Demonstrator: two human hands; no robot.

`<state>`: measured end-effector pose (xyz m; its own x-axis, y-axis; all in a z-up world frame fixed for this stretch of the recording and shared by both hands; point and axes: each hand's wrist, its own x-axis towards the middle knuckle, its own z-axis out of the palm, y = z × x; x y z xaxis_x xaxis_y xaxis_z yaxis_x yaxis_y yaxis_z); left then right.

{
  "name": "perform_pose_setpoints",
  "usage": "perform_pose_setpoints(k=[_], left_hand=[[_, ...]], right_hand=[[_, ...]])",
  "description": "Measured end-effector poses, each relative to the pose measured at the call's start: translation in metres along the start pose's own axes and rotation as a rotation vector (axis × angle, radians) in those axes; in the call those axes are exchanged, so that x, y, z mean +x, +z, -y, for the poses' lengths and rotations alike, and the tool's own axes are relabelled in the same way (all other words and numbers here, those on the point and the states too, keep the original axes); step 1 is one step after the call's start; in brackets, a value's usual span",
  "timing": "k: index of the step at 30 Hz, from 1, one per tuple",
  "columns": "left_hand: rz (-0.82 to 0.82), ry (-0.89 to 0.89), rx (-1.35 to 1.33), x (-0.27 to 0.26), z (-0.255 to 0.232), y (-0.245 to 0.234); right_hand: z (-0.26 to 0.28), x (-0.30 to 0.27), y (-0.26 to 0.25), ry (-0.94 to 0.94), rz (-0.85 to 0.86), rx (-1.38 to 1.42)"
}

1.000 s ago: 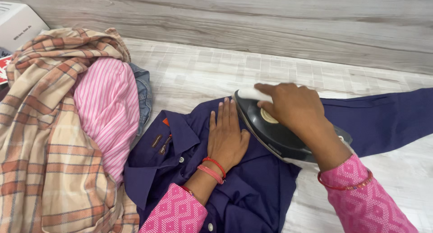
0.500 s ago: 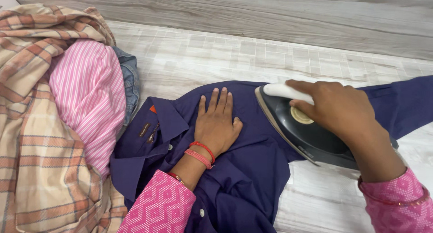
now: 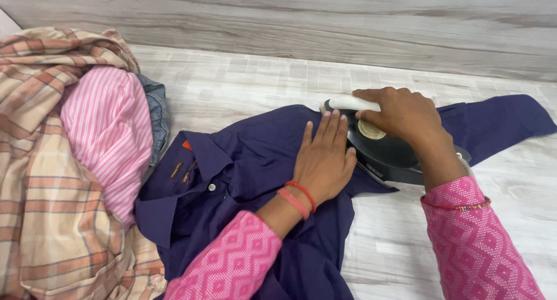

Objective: The person irons a dark blue long-sleeved shirt on a flat surface. They smooth the fabric with one hand while moving the iron with the other, systematically treating the sleeves, collar, and body sections. The shirt is repositioned and flipped to ensure all areas are pressed.

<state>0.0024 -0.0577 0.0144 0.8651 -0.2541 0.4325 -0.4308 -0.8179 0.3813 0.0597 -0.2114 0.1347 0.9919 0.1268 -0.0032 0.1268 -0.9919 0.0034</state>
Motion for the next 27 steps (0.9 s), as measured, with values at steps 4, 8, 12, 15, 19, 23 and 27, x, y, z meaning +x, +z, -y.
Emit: perform_pose_setpoints(k=[4,8,12,15,19,23,27], left_hand=[[0.163,-0.122,0.114,0.024,0.021,0.008],[0.271,-0.096,0.236,0.023,0.028,0.005],[0.312,-0.109,0.244,0.027,0.027,-0.001],[0.341,-0.123,0.249,0.030,0.026,-0.002],[0.367,-0.124,0.278,0.031,0.031,-0.005],[0.371,-0.132,0.307,0.023,0.054,-0.012],[0.337,-0.145,0.344,0.007,0.077,-0.022]], right_hand=[[-0.006,-0.032,-0.001,0.064,0.047,-0.063],[-0.035,-0.033,0.001,0.177,0.071,-0.107],[-0.071,-0.007,0.006,0.289,0.011,-0.088],[-0.088,0.012,0.011,0.285,-0.049,-0.082],[-0.092,0.007,0.006,0.145,-0.030,-0.021],[-0.073,-0.031,0.000,-0.056,0.266,0.314],[-0.048,-0.070,-0.001,-0.007,0.369,0.123]])
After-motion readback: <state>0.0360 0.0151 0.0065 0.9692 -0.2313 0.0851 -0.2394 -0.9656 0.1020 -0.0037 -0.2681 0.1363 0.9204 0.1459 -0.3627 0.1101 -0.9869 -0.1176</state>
